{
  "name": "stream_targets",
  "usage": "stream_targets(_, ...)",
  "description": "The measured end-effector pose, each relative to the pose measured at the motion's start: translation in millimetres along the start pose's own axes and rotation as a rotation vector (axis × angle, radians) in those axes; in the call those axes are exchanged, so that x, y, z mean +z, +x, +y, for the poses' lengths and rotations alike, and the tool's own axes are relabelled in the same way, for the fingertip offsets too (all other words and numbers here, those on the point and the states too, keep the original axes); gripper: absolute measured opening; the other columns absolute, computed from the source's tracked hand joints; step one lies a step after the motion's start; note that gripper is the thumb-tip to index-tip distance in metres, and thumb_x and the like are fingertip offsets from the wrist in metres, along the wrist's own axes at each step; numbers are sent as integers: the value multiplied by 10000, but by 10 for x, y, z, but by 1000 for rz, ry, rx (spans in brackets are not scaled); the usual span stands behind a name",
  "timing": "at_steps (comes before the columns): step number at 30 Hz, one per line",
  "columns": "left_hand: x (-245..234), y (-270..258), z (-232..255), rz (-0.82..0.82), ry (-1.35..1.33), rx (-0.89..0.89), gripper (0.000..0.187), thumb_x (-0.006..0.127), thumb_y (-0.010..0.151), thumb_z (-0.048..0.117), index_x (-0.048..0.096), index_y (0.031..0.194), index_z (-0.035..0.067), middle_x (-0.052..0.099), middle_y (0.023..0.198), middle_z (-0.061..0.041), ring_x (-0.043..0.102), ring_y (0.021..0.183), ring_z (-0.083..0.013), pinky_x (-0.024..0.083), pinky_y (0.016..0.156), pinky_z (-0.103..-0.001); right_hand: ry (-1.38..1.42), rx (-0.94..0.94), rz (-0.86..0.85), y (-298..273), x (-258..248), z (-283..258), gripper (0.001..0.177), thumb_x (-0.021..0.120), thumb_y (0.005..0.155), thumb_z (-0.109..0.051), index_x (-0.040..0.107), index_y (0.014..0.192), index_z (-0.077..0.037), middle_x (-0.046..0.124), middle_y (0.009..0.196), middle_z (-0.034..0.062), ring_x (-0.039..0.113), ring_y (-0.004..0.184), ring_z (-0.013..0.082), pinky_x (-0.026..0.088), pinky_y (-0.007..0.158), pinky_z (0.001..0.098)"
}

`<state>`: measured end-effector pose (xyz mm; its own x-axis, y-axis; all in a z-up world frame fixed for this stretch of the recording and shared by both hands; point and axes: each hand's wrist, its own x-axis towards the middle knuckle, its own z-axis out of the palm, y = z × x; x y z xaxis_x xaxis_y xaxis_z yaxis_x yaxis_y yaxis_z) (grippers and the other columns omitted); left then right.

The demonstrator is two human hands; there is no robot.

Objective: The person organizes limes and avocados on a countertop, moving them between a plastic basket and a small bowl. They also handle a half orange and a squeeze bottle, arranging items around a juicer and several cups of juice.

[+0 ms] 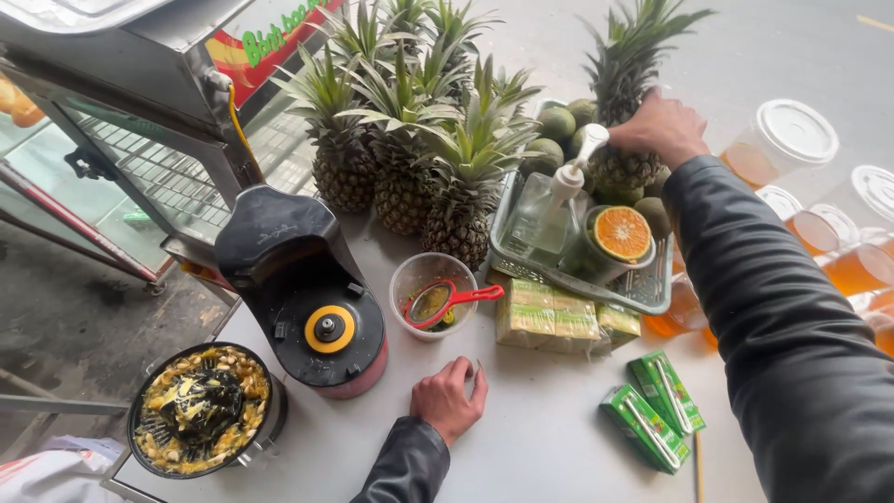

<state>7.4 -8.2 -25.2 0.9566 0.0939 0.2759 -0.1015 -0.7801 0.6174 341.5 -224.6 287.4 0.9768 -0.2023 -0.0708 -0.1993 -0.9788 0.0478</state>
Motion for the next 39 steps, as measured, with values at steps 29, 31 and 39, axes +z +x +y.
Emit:
stream_targets(29, 31, 15, -23, 27, -1, 0, 209, 647, 884, 370, 565, 794, 201, 635, 657, 16, 580, 465, -360, 465, 421, -481, 500, 159, -73, 360, 355, 28, 631, 808, 842, -656, 649, 1045, -80, 702, 938, 93, 666, 802, 214, 554, 740, 358)
stream_targets(31, 43, -29, -21, 24, 0, -9, 213, 644, 883, 374, 561, 791, 201, 634, 654, 17, 574, 463, -362, 459, 417, -484, 689, 208, -157, 102, 205, -126, 542, 855, 862, -532, 656, 1053, -66, 705, 874, 85, 705, 666, 172, 607, 609, 272)
stream_targets(39, -18, 4, 5, 13, -5, -3, 208, 651, 891, 370, 576, 801, 198, 654, 675, 11, 604, 478, -368, 481, 432, -492, 1030, 24, -169, -13, 330, -524, 1177, 865, 677, -463, 241, 1598, -80, 355, 1590, 236, 469, 1403, 318, 420, 1148, 425)
